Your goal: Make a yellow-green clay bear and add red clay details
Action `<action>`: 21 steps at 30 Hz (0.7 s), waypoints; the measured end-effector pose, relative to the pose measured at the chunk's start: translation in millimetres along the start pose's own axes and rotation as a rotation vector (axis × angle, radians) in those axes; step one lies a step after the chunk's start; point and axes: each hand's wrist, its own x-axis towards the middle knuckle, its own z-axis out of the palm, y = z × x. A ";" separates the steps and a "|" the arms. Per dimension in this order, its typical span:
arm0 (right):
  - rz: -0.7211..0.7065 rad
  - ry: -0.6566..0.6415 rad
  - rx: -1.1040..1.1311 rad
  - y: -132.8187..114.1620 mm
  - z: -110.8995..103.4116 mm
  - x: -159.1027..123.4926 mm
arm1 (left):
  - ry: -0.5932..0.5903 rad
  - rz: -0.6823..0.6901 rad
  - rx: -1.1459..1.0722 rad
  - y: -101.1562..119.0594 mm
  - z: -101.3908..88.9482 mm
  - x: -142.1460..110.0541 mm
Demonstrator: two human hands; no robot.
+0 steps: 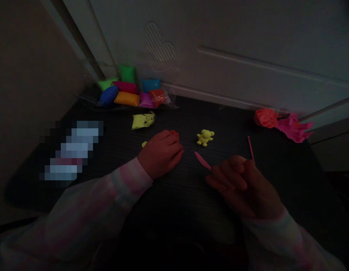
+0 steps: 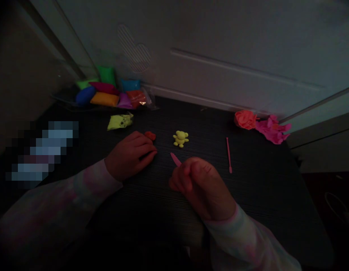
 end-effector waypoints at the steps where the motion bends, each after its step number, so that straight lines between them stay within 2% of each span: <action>1: 0.007 0.003 0.017 0.0 0.2 0.3 | 0.000 0.002 0.001 -0.1 0.0 -0.1; 7: 0.033 0.020 0.101 1.9 -0.3 1.8 | 0.010 -0.005 0.003 0.5 -0.8 0.2; 11: -0.004 0.024 0.003 6.2 -4.0 -1.3 | 0.041 -0.021 -0.010 0.4 -1.8 0.9; 13: -0.015 0.027 -0.232 9.9 -5.3 -2.7 | 0.061 -0.041 -0.023 -0.5 -1.9 0.9; 15: -0.064 -0.001 -0.604 16.0 -6.0 -2.2 | 0.087 -0.063 -0.034 -1.8 -1.3 0.7; 18: -0.261 -0.109 -1.122 30.5 -6.7 3.0 | 0.127 -0.092 -0.039 -3.8 1.0 0.3; 21: -0.397 -0.162 -1.363 44.9 -7.8 9.7 | 0.130 -0.103 -0.045 -5.5 4.1 0.0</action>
